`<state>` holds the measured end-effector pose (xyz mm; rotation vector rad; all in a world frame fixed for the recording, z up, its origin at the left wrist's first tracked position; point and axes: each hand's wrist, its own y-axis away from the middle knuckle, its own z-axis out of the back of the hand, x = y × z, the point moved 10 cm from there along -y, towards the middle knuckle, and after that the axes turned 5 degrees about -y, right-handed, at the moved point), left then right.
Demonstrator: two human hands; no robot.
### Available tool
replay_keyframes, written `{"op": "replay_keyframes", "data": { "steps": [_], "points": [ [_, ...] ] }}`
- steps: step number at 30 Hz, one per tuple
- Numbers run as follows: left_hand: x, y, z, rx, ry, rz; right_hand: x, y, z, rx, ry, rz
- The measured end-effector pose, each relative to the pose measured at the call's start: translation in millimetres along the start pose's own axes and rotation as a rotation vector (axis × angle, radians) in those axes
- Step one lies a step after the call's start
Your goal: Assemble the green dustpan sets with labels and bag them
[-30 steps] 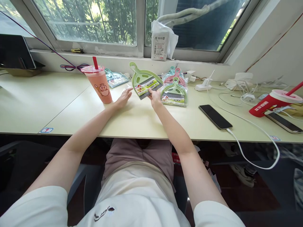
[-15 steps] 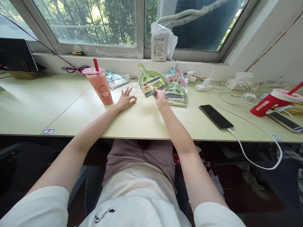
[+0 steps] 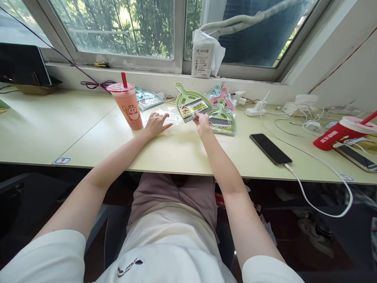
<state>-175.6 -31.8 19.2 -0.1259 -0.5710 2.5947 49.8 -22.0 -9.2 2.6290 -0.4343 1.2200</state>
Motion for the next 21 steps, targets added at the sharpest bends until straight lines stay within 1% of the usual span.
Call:
{"op": "replay_keyframes", "data": {
  "steps": [2,3,5,7,9,10,11,14,17,19,21],
  "points": [
    [-10,4,-0.9,-0.012,0.074,-0.051,-1,1,0,-0.014,0.005,-0.014],
    [-18,5,-3.3,0.002,0.115,-0.093,-1,2,0,-0.011,0.008,-0.017],
    [-34,8,-10.3,0.071,0.186,-0.205,-1,3,-2,0.003,0.014,-0.018],
    [-49,12,-16.9,0.168,0.235,-0.303,-1,4,-3,0.017,0.016,-0.016],
    [-55,14,-18.0,0.231,0.259,-0.337,-2,4,-3,0.019,0.007,-0.019],
    [-54,13,-15.5,0.234,0.263,-0.329,-2,3,-2,0.019,0.0,-0.022],
    [-53,12,-11.4,0.217,0.263,-0.31,-3,3,-2,0.018,-0.007,-0.025],
    [-44,8,3.7,0.109,0.259,-0.217,-4,1,1,0.01,-0.016,-0.031],
    [-40,9,9.4,0.031,0.241,-0.15,-6,0,3,0.002,-0.024,-0.039],
    [-43,10,9.8,-0.02,0.236,-0.16,-8,0,3,0.002,-0.032,-0.045],
    [-50,11,5.5,-0.035,0.258,-0.218,-9,0,2,0.004,-0.038,-0.045]
  ]
}}
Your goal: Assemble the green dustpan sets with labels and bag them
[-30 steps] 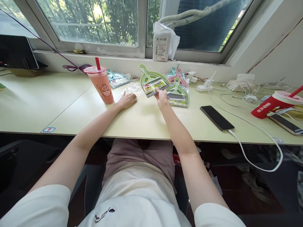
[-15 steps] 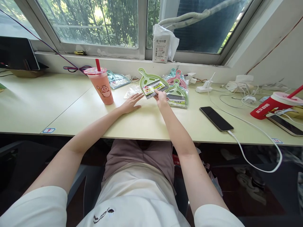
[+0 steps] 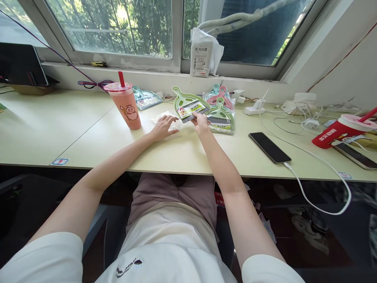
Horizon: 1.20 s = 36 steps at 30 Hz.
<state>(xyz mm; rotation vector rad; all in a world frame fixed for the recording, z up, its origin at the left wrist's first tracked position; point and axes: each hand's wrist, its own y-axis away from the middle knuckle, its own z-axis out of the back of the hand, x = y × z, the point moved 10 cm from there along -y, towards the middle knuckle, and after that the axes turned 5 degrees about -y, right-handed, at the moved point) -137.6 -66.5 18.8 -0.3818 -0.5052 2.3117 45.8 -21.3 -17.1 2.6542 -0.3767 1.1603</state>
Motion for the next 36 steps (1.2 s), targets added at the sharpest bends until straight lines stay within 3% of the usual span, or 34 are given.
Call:
{"op": "replay_keyframes", "data": {
  "steps": [5,7,11,14,16,20,22,29,36],
  "points": [
    [-1,-3,-22.0,0.156,0.041,-0.105,2,1,0,-0.012,0.007,0.003],
    [10,-5,-12.9,0.133,0.005,-0.055,3,1,2,-0.028,0.034,0.001],
    [35,-3,21.5,0.019,-0.1,0.15,3,1,5,-0.048,0.07,-0.006],
    [30,1,36.3,-0.037,-0.113,0.189,3,1,4,-0.055,0.081,-0.01],
    [20,2,30.8,0.01,-0.066,0.175,4,1,4,-0.054,0.078,-0.016],
    [1,6,-5.1,0.281,0.009,0.1,4,3,3,-0.053,0.064,-0.031],
    [0,7,-13.5,0.328,-0.05,0.074,4,4,4,-0.057,0.057,-0.034],
    [49,6,4.8,0.155,-0.334,0.259,12,5,-2,-0.02,0.084,-0.069],
    [95,9,20.6,-0.001,-0.233,0.511,48,7,-8,0.199,0.469,-0.091]
  ]
}}
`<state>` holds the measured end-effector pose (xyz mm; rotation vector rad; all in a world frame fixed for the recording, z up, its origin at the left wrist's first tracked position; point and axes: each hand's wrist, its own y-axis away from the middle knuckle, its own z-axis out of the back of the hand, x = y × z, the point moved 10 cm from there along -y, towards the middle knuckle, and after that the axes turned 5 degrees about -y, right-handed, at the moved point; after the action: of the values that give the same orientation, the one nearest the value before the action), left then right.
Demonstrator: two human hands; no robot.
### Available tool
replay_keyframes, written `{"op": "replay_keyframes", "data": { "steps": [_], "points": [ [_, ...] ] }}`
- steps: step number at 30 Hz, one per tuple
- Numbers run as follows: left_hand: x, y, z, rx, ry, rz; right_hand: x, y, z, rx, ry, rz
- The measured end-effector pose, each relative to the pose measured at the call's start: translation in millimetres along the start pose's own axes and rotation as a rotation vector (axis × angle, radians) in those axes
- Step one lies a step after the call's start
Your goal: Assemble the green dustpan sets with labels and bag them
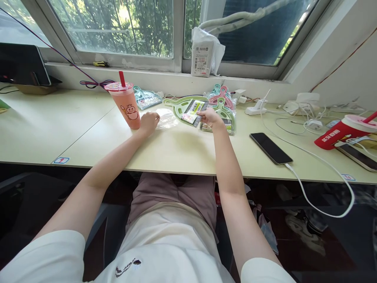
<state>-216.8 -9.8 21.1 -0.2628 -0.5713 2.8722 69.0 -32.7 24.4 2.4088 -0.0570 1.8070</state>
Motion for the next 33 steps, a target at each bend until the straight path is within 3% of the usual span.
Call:
{"op": "replay_keyframes", "data": {
  "steps": [5,10,14,17,23,29,33],
  "points": [
    [24,-1,11.7,-0.075,0.183,0.156,-3,16,-13,0.175,0.154,-0.098],
    [27,2,22.9,-0.115,0.224,0.183,-5,12,-11,0.056,0.215,-0.069],
    [16,5,25.2,-0.138,0.18,0.145,0,7,-14,-0.046,0.178,0.063],
    [8,9,31.8,-0.201,0.185,0.095,-1,10,-29,0.022,0.125,0.097],
    [-5,21,61.4,-0.372,0.118,0.009,-10,17,-53,0.171,0.126,0.057],
    [-29,33,63.6,-0.306,0.072,-0.043,-26,17,-68,0.134,0.035,0.077],
    [-36,40,67.4,-0.339,0.075,-0.025,-34,24,-85,0.146,-0.059,0.101]
  ]
}}
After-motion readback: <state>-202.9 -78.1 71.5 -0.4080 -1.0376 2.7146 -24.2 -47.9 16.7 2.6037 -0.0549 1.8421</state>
